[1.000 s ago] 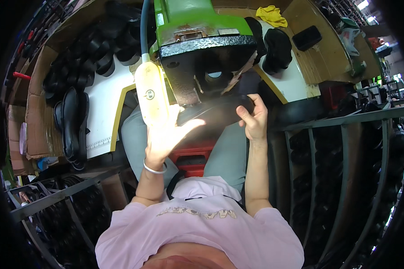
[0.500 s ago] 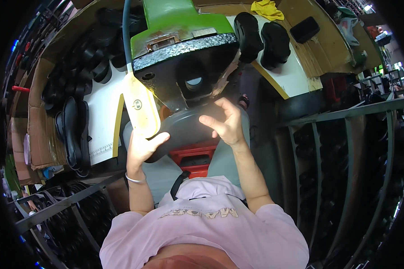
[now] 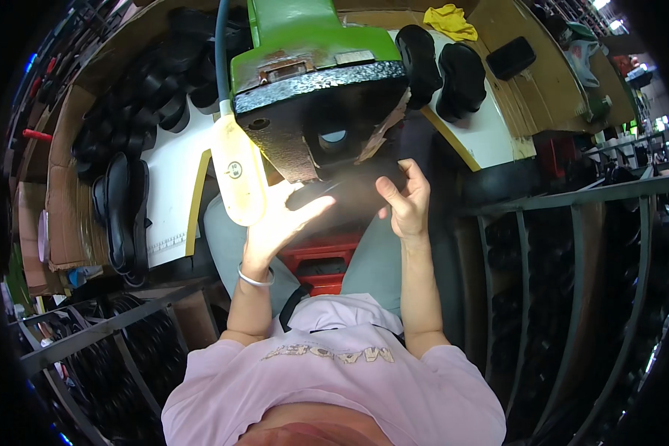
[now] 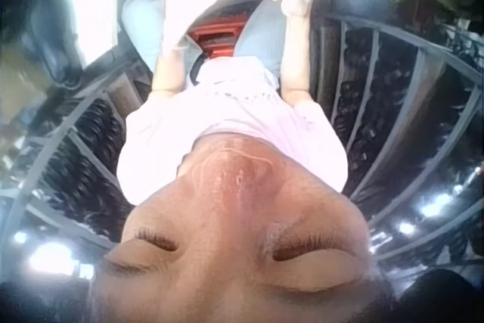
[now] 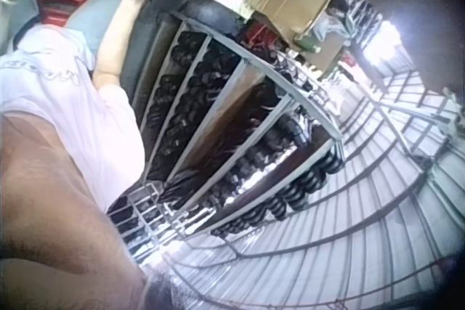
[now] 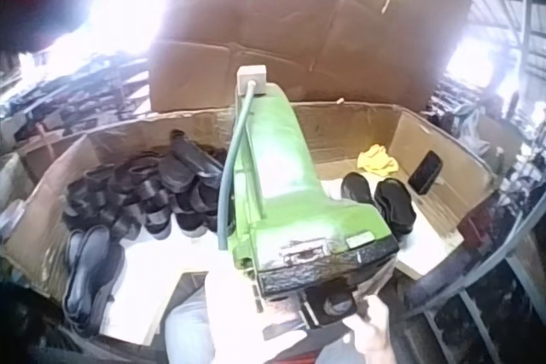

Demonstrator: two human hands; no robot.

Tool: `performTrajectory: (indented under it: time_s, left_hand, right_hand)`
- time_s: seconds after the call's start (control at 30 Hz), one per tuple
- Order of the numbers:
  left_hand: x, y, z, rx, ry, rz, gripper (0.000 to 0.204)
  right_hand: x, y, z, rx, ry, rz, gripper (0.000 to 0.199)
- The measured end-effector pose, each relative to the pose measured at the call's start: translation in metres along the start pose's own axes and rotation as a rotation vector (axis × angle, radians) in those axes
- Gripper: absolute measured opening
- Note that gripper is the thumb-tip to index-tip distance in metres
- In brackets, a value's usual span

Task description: The person repeatedly presses the sole of a black shoe against a green grinding machine to smooth or shape it. They handle multiple shoes one at a time, rotating each to treat different areas of the sole, then place the finished shoe aside.

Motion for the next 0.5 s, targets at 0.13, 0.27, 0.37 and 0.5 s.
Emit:
performTrajectory:
  time_s: [0.13,0.27,0.37,0.5]
  left_hand:
    - [-0.014,0.001,-0.004,-0.276,-0.251,-0.027,0.031]
    - [-0.027,-0.03,-0.034,-0.424,-0.396,-0.007,0.026]
    - [-0.026,-0.054,-0.043,-0.48,-0.566,0.108,0.019]
    - [-0.011,-0.076,-0.045,-0.561,-0.77,0.258,0.014]
  right_hand:
    - [0.013,-0.007,0.006,0.079,0.034,-0.039,0.024]
    - [0.042,-0.018,0.002,0.074,-0.14,-0.098,0.022]
    - [0.057,-0.017,0.0,0.055,-0.221,-0.121,0.023]
    - [0.063,-0.011,0.0,-0.035,-0.45,-0.149,0.026]
Point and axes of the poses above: each hand's wrist, its own y-axis towards the middle knuckle, its own x-axis out of the palm, z = x × y, the point moved 5 cm from there along y, towards the middle knuckle, and after that the axes turned 12 degrees about -y, right-handed, at the moved point
